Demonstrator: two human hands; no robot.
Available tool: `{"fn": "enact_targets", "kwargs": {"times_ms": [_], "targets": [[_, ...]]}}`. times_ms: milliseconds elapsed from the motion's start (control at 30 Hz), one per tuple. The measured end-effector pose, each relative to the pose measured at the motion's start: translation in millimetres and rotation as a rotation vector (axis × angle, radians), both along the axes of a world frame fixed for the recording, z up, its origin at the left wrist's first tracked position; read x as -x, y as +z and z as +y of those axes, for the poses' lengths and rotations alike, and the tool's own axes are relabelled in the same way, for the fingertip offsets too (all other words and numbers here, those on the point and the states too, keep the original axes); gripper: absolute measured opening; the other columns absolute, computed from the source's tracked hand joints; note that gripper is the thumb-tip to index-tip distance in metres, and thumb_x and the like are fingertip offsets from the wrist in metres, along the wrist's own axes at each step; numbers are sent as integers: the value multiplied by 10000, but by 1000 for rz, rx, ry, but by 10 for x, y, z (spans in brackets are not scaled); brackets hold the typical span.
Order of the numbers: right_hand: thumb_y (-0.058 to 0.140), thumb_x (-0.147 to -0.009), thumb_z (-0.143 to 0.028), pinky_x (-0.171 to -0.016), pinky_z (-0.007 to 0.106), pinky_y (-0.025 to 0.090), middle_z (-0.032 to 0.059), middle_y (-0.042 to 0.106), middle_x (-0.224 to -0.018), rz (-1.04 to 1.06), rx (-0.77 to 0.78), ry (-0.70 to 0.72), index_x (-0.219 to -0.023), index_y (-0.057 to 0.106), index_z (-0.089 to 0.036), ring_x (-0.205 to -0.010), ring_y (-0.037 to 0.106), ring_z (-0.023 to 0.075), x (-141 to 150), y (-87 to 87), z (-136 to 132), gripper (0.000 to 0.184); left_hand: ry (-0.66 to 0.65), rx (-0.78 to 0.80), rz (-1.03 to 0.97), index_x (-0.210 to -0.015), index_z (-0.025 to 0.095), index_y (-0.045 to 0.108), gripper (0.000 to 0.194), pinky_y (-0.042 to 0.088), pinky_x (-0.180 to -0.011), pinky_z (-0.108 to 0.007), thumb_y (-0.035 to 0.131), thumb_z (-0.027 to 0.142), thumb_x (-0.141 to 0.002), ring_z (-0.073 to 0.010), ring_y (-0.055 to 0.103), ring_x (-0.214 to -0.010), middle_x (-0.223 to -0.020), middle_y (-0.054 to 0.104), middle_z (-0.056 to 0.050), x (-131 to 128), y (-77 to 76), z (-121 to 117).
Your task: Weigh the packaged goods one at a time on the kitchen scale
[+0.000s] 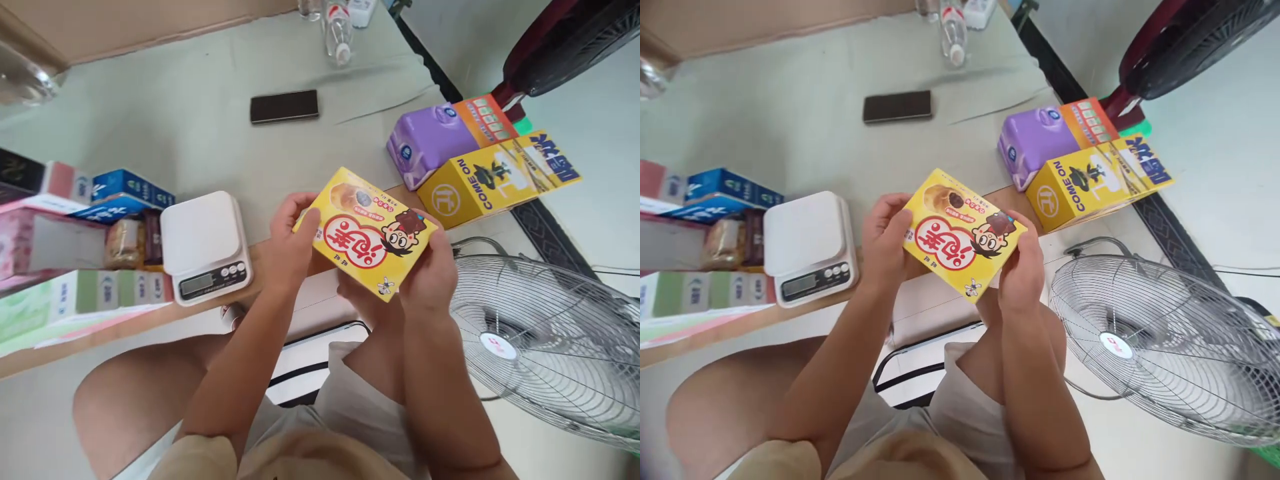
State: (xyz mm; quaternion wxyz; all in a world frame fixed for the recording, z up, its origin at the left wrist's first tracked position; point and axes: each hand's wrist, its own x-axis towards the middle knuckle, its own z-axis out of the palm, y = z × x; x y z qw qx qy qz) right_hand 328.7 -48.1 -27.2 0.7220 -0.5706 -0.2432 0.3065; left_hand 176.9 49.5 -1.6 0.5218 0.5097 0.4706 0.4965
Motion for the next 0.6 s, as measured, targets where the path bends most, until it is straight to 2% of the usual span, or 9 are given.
{"fn": "enact_targets", "kwargs": {"times_ms": [100, 167, 233, 367, 433, 500, 600], "targets": [[445, -1035, -533, -1062, 461, 580, 92, 688, -1382, -106, 96, -92, -1359, 628, -283, -1347, 650, 248, -110, -85, -62, 448, -83, 101, -64, -900, 226, 745, 86, 587, -682, -294, 709, 294, -862, -181, 707, -747, -849, 740, -24, -368, -135, 362], [438, -1046, -555, -1185, 535, 498, 79, 592, -1555, -165, 194, -112, -1453, 593, -326, -1513, 521, 264, -163, -129, -102, 492, -101, 129, -77, -891, 223, 744, 94, 586, -683, -313, 725, 313, -875, -179, 692, -703, -802, 713, -17, -570, -195, 557], [451, -1044, -565, -1250, 604, 426, 61, 520, -1638, -180, 229, -124, -1507, 563, -363, -1604, 412, 284, -211, -173, -130, 517, -129, 129, -47, -911, 224, 747, 122, 592, -708, -328, 725, 343, -895, -189, 699, -714, -784, 702, -14, -721, -227, 685], [459, -1047, -521, -1263, 660, 421, 71, 468, -1690, -197, 145, -49, -1576, 505, -365, -1628, 390, 314, -247, -261, -170, 553, -160, -11, 199, -926, 218, 757, 104, 602, -870, -361, 678, 285, -918, -226, 734, -895, -897, 757, -27, -858, -253, 766], [440, -1057, -496, -1264, 661, 434, 56, 373, -1754, -207, 143, 21, -1626, 435, -367, -1646, 363, 306, -215, -294, -197, 584, -156, -75, 300, -930, 214, 750, 71, 583, -986, -393, 687, 224, -900, -244, 733, -996, -961, 767, -31, -872, -269, 769], [463, -1052, -492, -1266, 647, 449, 44, 287, -1793, -203, 156, 68, -1658, 379, -367, -1670, 312, 301, -164, -316, -225, 624, -156, -93, 314, -944, 209, 740, 68, 561, -1050, -419, 696, 190, -896, -252, 730, -1030, -968, 756, -35, -882, -286, 772], [536, -1024, -515, -1306, 638, 411, 55, 252, -1806, -180, 175, 113, -1678, 341, -356, -1689, 263, 307, -103, -333, -245, 701, -149, -103, 311, -935, 198, 730, 63, 555, -1057, -433, 683, 165, -908, -252, 729, -1008, -946, 742, -39, -920, -293, 778]]}}
